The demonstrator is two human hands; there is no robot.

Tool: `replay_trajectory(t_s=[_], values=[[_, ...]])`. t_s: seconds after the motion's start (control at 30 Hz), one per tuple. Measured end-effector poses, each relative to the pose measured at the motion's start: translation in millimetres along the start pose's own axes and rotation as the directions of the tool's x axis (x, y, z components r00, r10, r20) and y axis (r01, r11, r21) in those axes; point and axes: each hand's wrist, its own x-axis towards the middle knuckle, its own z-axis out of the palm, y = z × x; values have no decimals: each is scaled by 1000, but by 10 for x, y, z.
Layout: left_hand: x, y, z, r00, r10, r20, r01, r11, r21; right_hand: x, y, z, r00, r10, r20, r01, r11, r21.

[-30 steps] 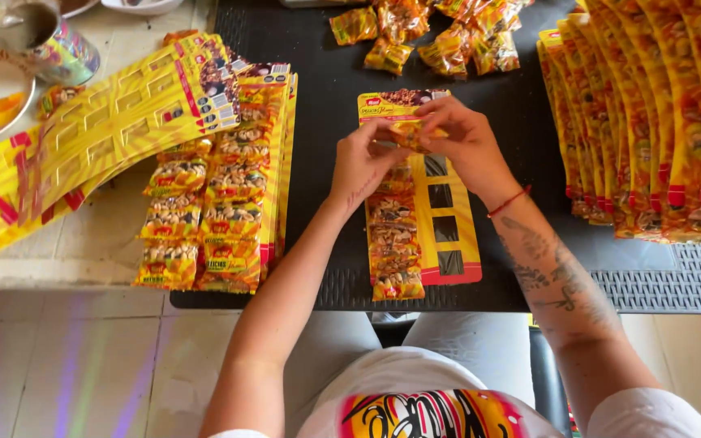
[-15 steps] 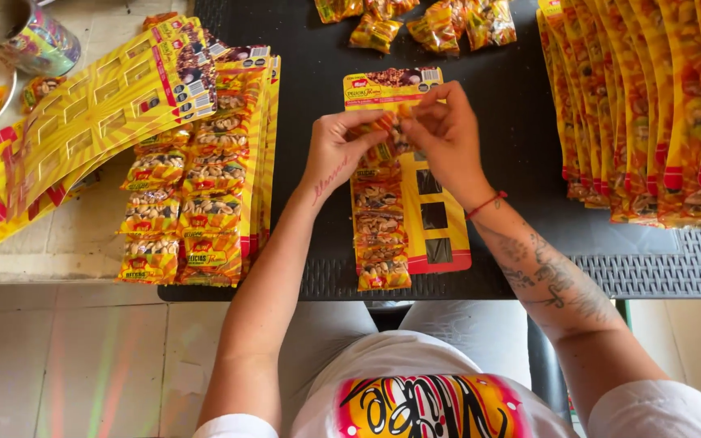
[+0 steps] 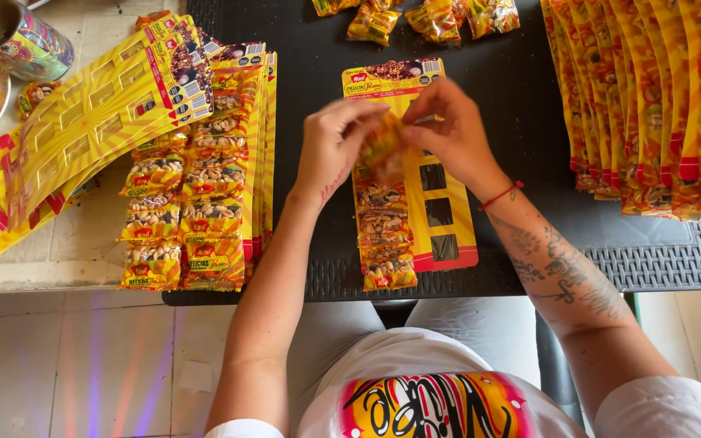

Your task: The person places small snack packets into the slots of yellow cardboard backing cards. They pick up packets from a tray, insert them into the card, and then stack the completed cards on the table.

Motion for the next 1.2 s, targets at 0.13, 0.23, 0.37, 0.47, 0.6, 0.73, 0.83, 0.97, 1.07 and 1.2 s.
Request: replay_trajectory(t_s=[0.13, 0.23, 0.37, 0.47, 0.6, 0.73, 0.83, 0.97, 1.07, 1.2], values=[[5, 196, -35, 913, -310, 266, 353, 927, -130, 37, 361, 13, 990, 110, 93, -107, 994, -37], [-8, 61, -34, 891, -414, 187, 424, 906, -15, 89, 442, -29, 992, 100, 80, -105, 993, 52], [27, -49, -79, 874, -463, 148, 476, 876, -73, 285, 444, -32, 944, 281, 174, -295, 954, 58], [186, -193, -53, 887, -453, 89, 458, 889, -34, 539, 437, -44, 953, 264, 149, -261, 965, -41], [361, -635, 76, 915, -403, -21, 396, 888, 234, 828, 795, -22, 999, 32, 2, -30, 948, -316], [424, -1013, 209, 901, -421, -106, 434, 865, 253, 1010, 981, 23, 977, -212, 24, 176, 742, -646], [329, -635, 304, 981, -195, 15, 140, 752, 645, 1091, 923, -58, 992, -121, 40, 94, 485, -869], [317, -119, 451, 938, -315, 146, 189, 817, 545, 1498, 1261, -609, 926, -371, 73, 173, 243, -954], [66, -131, 506, 786, -497, 369, 243, 796, 554, 1536, 1585, -853, 924, -382, 30, 227, 483, -846], [65, -125, 378, 743, -547, 386, 201, 732, 651, 1280, 1101, -732, 977, -78, -200, 62, 994, -85]])
